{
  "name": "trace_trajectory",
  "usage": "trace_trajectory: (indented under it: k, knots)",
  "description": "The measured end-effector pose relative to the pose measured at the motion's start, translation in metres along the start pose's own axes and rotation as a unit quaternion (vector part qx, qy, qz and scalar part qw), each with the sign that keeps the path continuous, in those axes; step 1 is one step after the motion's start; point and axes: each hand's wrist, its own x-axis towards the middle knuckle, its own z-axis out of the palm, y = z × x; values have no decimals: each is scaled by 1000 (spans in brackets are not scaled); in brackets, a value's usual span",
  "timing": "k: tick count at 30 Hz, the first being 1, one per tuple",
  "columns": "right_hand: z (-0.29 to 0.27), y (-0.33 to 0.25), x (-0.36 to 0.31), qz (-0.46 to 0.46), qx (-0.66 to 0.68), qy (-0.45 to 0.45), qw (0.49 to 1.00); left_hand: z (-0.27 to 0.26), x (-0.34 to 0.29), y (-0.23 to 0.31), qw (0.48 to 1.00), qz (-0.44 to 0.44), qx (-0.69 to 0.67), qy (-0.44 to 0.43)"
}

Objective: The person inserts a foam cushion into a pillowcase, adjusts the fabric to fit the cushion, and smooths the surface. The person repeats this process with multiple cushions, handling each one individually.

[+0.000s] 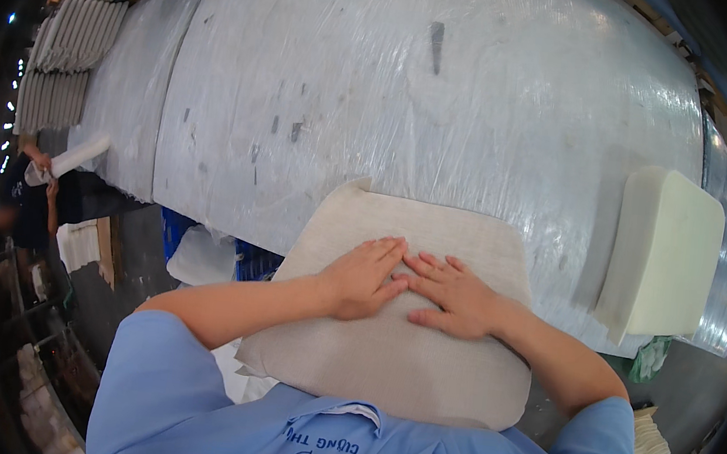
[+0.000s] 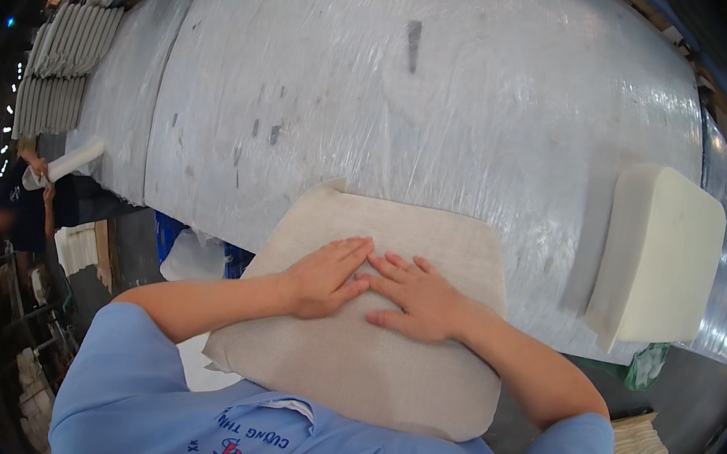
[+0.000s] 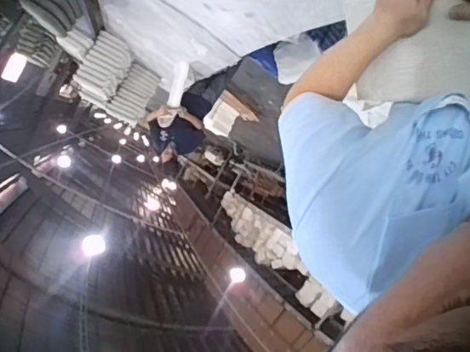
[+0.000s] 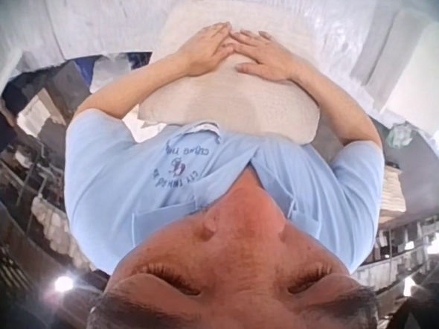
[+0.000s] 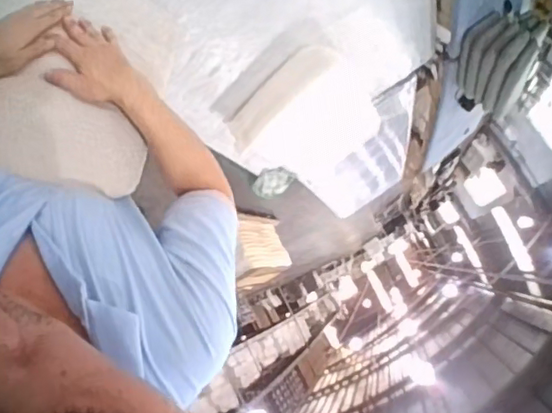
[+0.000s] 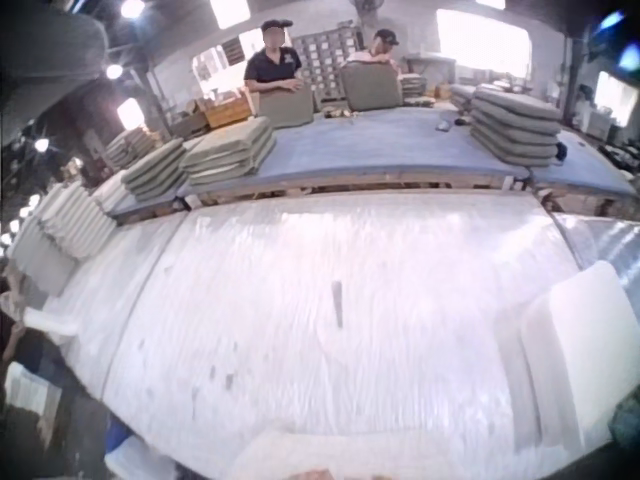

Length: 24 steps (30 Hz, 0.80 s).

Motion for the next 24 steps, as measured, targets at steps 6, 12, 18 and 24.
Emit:
trace_trajectory:
  k: [6, 12, 18, 24]
  knots:
    - [-41, 74, 41, 155, 79, 24, 985, -61, 35, -24, 994, -78, 71, 7]
    - [-36, 135, -105, 209, 77, 218, 950, -148, -138, -66, 898, -337, -239, 152]
    - [30, 65, -128, 197, 341, 420, 818, -82, -214, 31, 808, -204, -481, 273]
    - [-2, 49, -89, 142, 695, 456, 537, -46, -143, 38, 674, -62, -583, 449]
